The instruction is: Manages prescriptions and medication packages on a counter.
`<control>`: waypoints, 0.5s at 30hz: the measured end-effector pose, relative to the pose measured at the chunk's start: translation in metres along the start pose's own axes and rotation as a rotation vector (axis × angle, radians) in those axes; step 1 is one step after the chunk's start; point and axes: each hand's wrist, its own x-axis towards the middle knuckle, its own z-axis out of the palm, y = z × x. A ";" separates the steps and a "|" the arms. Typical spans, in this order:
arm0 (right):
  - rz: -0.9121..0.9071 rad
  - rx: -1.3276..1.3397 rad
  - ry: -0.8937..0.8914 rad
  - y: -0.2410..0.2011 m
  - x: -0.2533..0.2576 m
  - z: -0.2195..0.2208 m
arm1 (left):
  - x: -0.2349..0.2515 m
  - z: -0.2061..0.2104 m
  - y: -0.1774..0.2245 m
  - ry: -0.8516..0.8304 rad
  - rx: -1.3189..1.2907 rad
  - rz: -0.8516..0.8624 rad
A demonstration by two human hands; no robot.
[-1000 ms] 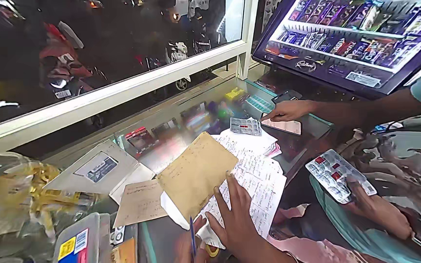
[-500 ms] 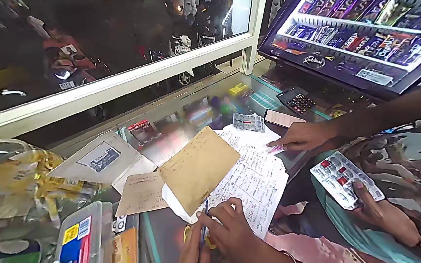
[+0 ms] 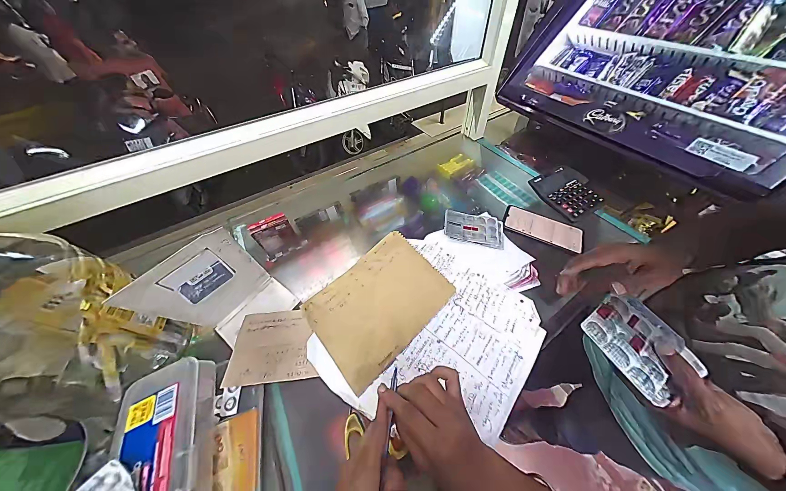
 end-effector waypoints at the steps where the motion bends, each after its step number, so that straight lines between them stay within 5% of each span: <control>1: 0.001 0.001 -0.003 0.001 0.000 0.000 | 0.000 0.000 0.001 -0.006 0.005 0.000; 15: 0.017 -0.004 0.008 0.001 -0.002 -0.005 | 0.001 0.002 0.006 -0.051 -0.043 0.001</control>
